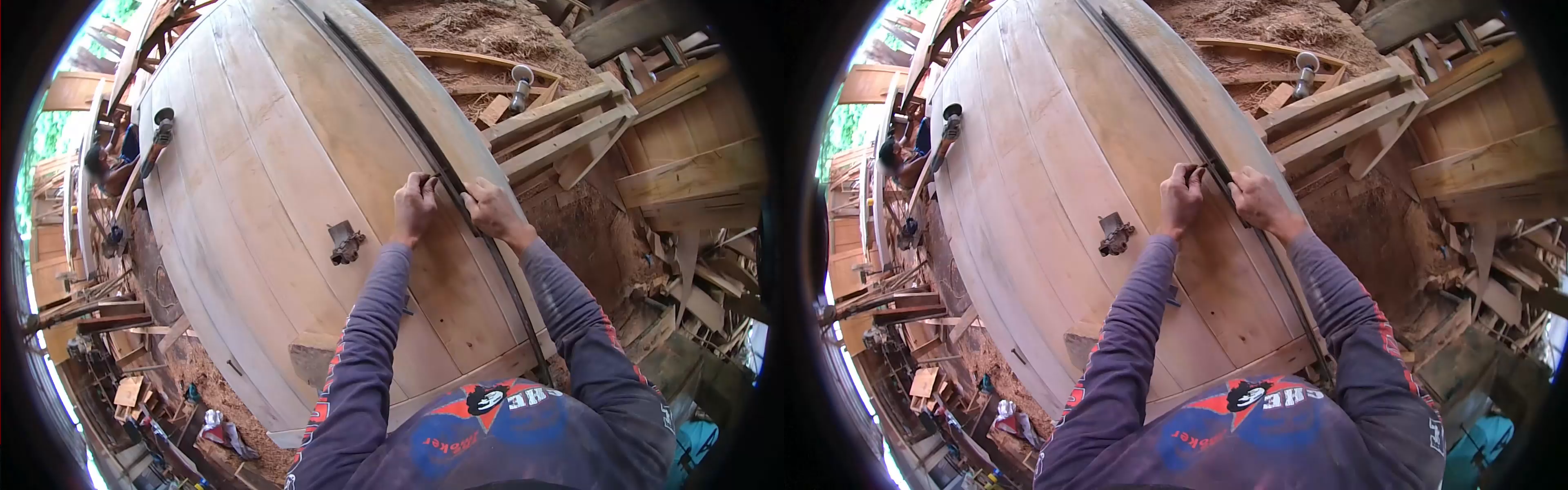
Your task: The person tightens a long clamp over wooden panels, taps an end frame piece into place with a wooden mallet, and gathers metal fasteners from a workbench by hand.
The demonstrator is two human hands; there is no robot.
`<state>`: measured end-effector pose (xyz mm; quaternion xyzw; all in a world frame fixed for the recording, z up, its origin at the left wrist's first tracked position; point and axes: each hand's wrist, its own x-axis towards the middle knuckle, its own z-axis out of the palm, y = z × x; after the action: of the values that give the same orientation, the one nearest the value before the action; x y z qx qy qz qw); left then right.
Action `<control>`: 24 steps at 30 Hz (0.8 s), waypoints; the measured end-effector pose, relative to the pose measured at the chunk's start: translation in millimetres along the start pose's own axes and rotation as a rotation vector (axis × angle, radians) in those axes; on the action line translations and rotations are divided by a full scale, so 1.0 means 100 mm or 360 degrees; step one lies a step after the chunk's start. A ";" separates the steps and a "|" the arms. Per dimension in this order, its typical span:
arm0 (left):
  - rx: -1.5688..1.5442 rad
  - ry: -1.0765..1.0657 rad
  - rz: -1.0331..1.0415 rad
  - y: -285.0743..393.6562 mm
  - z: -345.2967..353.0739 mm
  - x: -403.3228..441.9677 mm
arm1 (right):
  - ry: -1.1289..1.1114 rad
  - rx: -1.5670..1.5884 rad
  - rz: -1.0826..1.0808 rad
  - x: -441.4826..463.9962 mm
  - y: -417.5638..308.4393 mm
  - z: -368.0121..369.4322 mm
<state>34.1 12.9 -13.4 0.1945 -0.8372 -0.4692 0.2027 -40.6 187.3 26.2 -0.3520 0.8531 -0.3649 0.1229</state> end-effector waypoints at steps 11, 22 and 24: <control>0.0038 -0.0008 0.0070 0.12 0.20 0.09 | -0.0083 0.0170 -0.0049 0.12 0.20 -0.29; -0.0142 -0.0039 -0.0049 0.13 0.16 0.13 | -0.0240 0.0225 -0.0035 0.18 0.24 -0.38; -0.0362 -0.0191 -0.0372 0.11 0.10 0.20 | -0.0285 0.0207 0.0006 0.18 0.21 -0.39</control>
<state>10.4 14.7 -5.6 0.2380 -0.7611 -0.5920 0.1170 -82.7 206.2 39.8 -0.3729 0.8139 -0.3863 0.2220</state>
